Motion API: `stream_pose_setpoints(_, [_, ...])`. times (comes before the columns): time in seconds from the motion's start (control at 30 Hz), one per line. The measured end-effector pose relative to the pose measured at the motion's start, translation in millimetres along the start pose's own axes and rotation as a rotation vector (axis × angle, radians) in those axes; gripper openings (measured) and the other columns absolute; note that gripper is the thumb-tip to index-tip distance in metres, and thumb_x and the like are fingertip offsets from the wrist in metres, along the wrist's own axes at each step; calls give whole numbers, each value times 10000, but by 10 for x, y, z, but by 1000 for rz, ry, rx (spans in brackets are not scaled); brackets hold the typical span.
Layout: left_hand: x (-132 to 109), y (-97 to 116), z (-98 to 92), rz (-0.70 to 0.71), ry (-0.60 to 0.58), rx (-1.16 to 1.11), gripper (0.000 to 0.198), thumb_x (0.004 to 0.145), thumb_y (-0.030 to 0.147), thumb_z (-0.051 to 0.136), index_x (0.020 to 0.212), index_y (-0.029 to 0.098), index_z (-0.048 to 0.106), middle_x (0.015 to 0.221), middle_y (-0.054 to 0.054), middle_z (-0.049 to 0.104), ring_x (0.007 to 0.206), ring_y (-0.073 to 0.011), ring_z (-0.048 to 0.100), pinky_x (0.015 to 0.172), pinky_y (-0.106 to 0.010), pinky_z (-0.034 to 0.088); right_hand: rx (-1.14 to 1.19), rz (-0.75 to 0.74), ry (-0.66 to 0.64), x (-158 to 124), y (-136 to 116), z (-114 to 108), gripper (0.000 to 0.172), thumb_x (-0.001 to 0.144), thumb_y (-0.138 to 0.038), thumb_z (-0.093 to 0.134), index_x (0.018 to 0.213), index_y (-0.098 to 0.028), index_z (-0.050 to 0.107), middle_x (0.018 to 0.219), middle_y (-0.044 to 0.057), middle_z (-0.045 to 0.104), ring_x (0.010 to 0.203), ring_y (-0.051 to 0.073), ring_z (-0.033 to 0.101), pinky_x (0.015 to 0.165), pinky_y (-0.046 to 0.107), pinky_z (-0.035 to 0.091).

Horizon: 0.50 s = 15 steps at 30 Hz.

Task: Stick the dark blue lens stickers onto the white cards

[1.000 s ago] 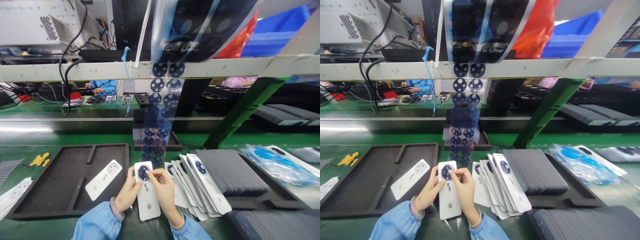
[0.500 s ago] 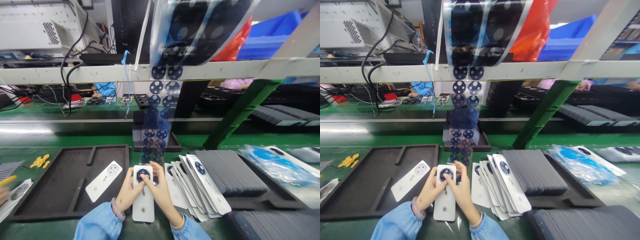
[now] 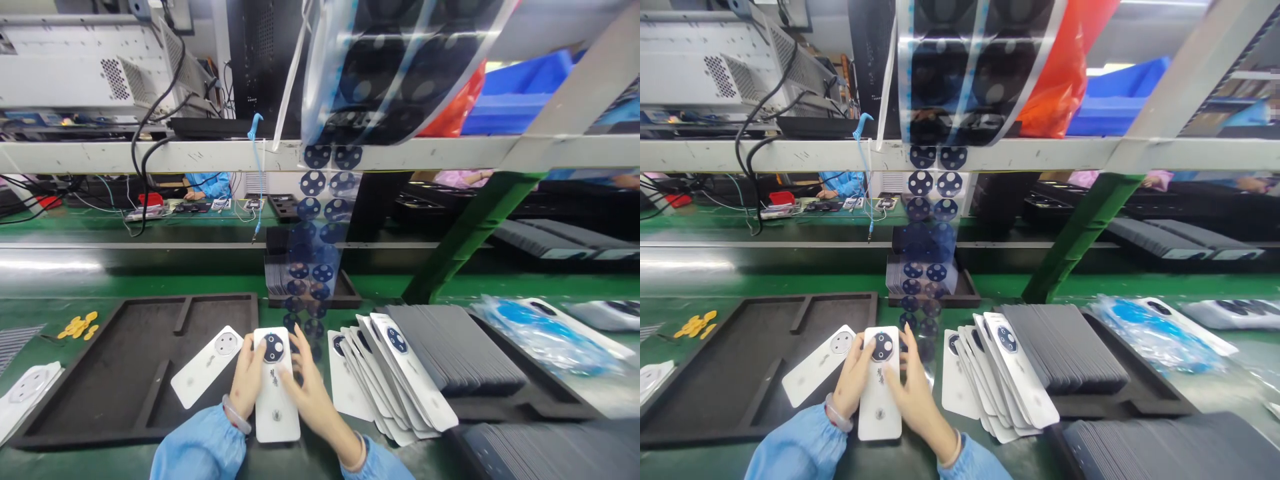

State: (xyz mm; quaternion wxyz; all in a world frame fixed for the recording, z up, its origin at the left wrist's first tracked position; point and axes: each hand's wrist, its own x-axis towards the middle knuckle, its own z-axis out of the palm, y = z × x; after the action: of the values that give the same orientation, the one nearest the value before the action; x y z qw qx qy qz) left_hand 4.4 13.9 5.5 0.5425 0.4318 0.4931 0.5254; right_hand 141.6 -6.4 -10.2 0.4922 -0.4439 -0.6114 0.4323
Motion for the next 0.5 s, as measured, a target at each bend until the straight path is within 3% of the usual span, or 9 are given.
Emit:
stream_pose_setpoints(0.1, [3,-49,-39,-24,5,-36,312,888,441,545,1116,228,534,1145,-49,666,1104,-215,614,943,-314,474,-500,-180,12,-148,-11,115,987,738,-346,736,1537,-231,168,1582,146,192,1384,383,323,1072,543,387])
stream_pose_setpoints(0.23, [-2,-36,-64,-19,-205,-52,337,909,446,493,1160,222,505,1188,-71,663,1103,-237,621,964,-365,466,-811,-302,69,-273,-80,39,829,804,-161,598,1531,-249,210,1570,111,252,1374,350,358,1048,513,436])
stream_pose_setpoints(0.33, [65,43,-165,163,-161,241,305,930,421,425,1131,208,513,1178,-98,673,1124,-249,612,996,-395,435,-906,-331,193,-318,-123,-355,636,890,-179,480,1499,-265,315,1547,85,312,1372,334,371,1051,517,433])
stream_pose_setpoints(0.43, [190,94,-359,362,70,835,337,909,318,402,1172,140,517,1202,-179,636,1149,-301,577,1014,-453,393,-957,-279,325,-349,-64,-991,482,951,-319,443,1428,-251,449,1532,97,342,1382,341,355,1087,554,380])
stream_pose_setpoints(0.5, [258,91,-498,340,193,1229,374,886,280,410,1168,69,534,1181,-234,608,1111,-342,571,959,-466,409,-957,-174,379,-358,41,-1426,488,949,-426,437,1380,-210,510,1504,132,384,1368,358,377,1080,568,381])
